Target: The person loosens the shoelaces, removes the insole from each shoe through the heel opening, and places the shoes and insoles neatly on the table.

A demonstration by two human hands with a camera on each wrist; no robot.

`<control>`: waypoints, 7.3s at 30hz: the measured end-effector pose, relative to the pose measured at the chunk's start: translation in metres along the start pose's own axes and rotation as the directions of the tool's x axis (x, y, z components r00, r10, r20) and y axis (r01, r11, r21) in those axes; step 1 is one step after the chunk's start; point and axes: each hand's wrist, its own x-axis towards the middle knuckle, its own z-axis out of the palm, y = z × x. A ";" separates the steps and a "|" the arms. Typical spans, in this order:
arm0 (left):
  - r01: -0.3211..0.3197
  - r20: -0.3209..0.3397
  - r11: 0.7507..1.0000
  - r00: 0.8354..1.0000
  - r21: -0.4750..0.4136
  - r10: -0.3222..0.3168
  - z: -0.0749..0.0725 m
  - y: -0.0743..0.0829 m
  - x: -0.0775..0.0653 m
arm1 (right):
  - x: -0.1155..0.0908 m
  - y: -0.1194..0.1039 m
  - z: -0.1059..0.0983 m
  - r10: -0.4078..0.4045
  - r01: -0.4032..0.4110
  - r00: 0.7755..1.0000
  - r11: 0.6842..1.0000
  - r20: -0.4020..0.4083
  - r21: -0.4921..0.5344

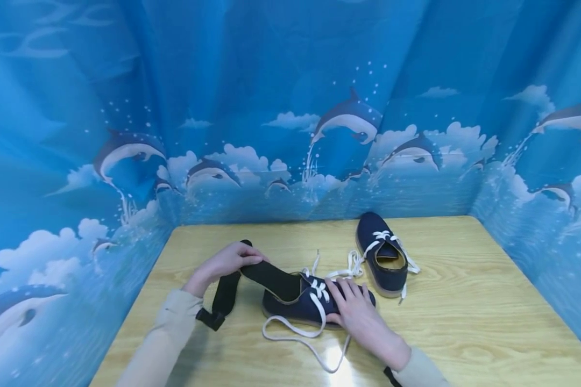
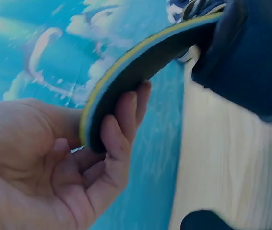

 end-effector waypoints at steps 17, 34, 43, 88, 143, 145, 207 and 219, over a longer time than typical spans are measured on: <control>-0.334 0.019 0.432 0.808 0.838 0.589 0.055 -0.004 -0.013 | 0.000 0.002 -0.003 0.008 -0.008 1.000 1.000 -0.010 -0.010; -0.330 0.047 0.231 0.656 0.915 0.754 0.051 -0.029 -0.015 | 0.001 0.000 0.000 0.018 -0.018 1.000 0.999 0.014 0.031; -0.295 -0.042 0.297 0.643 0.908 0.765 0.021 -0.032 -0.031 | 0.001 0.000 -0.001 0.024 -0.025 1.000 0.999 0.013 0.044; 0.325 -0.488 0.691 0.872 0.645 0.045 0.097 -0.040 -0.018 | 0.001 0.000 0.000 0.008 -0.008 1.000 1.000 0.008 0.017; -0.100 -0.174 0.916 0.968 0.388 0.179 0.093 0.020 0.040 | -0.021 -0.047 -0.010 -0.461 0.459 0.885 0.887 0.057 0.049; -0.118 -0.131 0.918 0.975 0.378 0.179 0.095 0.017 0.044 | -0.022 -0.047 -0.010 -0.448 0.444 0.891 0.893 0.065 0.069; 0.063 -0.299 0.892 0.951 0.447 0.082 0.157 0.011 0.034 | -0.006 0.015 -0.009 0.155 -0.109 0.958 0.975 -0.241 0.192; 0.018 -0.344 0.969 0.936 0.245 0.069 0.163 0.004 0.016 | -0.016 -0.002 -0.018 0.324 -0.326 0.944 0.880 0.066 0.345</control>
